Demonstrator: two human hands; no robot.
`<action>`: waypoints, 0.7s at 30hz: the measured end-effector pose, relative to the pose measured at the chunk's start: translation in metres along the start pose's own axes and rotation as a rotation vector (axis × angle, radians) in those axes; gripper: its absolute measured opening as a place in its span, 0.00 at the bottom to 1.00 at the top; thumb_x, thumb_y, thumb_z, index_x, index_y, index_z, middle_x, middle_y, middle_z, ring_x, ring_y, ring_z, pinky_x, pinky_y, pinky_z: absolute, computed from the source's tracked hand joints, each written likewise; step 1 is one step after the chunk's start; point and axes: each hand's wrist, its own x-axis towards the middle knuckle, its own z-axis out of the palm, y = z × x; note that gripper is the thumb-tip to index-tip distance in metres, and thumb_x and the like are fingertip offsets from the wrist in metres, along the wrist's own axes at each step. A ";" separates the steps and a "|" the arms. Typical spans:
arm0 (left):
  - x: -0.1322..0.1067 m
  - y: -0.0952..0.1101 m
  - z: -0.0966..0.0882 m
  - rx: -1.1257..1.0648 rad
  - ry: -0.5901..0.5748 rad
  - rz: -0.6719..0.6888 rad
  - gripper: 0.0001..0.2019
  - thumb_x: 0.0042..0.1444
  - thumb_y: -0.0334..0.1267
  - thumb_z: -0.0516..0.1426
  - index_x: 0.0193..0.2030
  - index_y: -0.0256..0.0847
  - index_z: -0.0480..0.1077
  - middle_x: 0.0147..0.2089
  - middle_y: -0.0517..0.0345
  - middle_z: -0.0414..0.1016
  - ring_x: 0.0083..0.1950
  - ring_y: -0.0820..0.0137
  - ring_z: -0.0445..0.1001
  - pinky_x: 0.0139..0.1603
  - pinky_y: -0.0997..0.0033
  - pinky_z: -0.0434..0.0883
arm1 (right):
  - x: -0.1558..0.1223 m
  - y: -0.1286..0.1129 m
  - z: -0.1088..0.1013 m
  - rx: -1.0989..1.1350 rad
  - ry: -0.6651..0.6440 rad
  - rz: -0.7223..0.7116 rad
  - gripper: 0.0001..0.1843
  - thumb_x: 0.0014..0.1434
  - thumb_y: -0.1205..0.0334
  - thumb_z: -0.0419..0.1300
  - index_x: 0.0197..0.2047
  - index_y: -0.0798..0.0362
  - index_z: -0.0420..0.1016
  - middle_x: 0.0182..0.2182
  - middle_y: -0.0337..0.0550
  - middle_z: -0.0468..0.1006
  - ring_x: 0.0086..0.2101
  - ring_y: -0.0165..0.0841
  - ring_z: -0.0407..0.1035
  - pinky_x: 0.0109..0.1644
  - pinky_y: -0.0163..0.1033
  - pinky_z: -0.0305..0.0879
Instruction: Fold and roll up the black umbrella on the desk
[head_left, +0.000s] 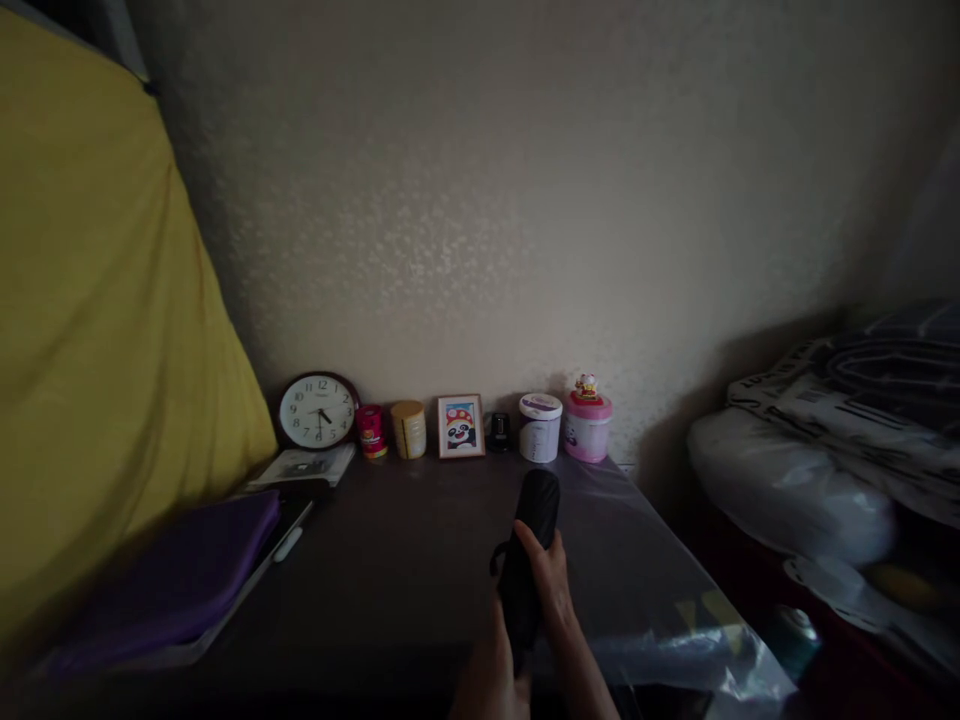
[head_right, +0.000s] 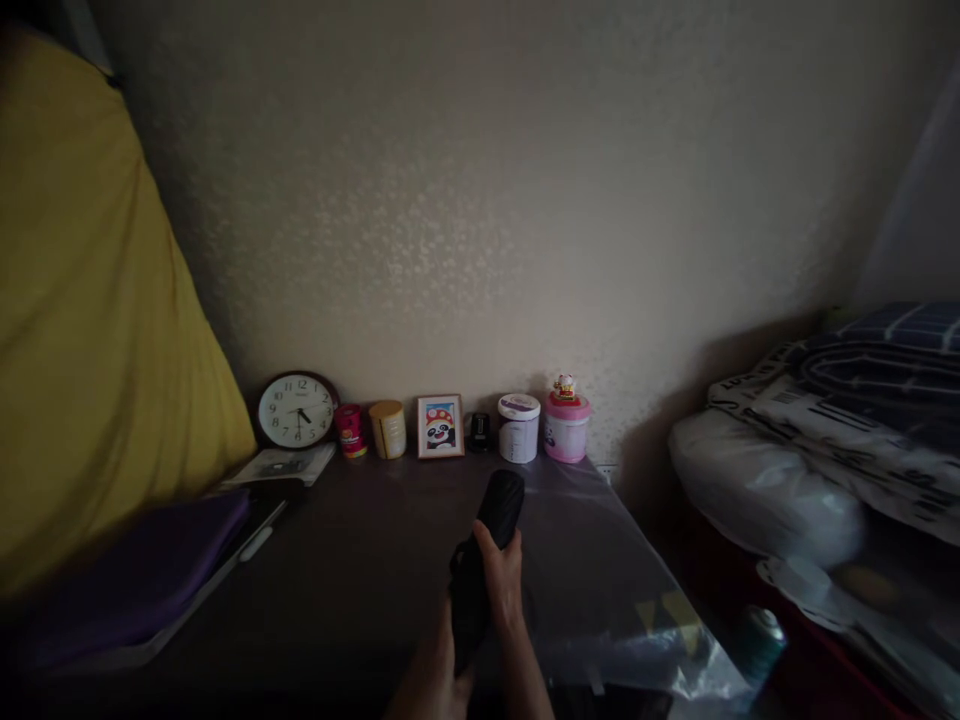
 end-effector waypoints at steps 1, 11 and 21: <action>-0.002 0.005 -0.002 -0.027 -0.005 0.040 0.45 0.41 0.30 0.55 0.65 0.32 0.36 0.66 0.41 0.48 0.65 0.61 0.51 0.61 0.68 0.52 | 0.000 0.000 -0.002 0.030 -0.018 0.024 0.30 0.35 0.47 0.67 0.39 0.56 0.69 0.26 0.41 0.76 0.30 0.38 0.71 0.32 0.37 0.66; -0.015 0.038 -0.013 -0.337 -0.325 -0.265 0.28 0.48 0.40 0.50 0.58 0.37 0.53 0.18 0.68 0.63 0.20 0.73 0.65 0.28 0.71 0.66 | -0.008 -0.013 -0.012 0.177 -0.194 0.145 0.30 0.37 0.45 0.65 0.39 0.58 0.71 0.22 0.39 0.75 0.25 0.36 0.70 0.27 0.36 0.66; -0.008 0.022 -0.005 0.002 -0.034 0.065 0.43 0.44 0.32 0.54 0.65 0.35 0.34 0.62 0.43 0.56 0.59 0.64 0.61 0.57 0.69 0.58 | -0.005 -0.008 -0.010 0.119 -0.100 0.107 0.31 0.33 0.48 0.68 0.38 0.58 0.71 0.29 0.42 0.77 0.33 0.40 0.71 0.33 0.37 0.67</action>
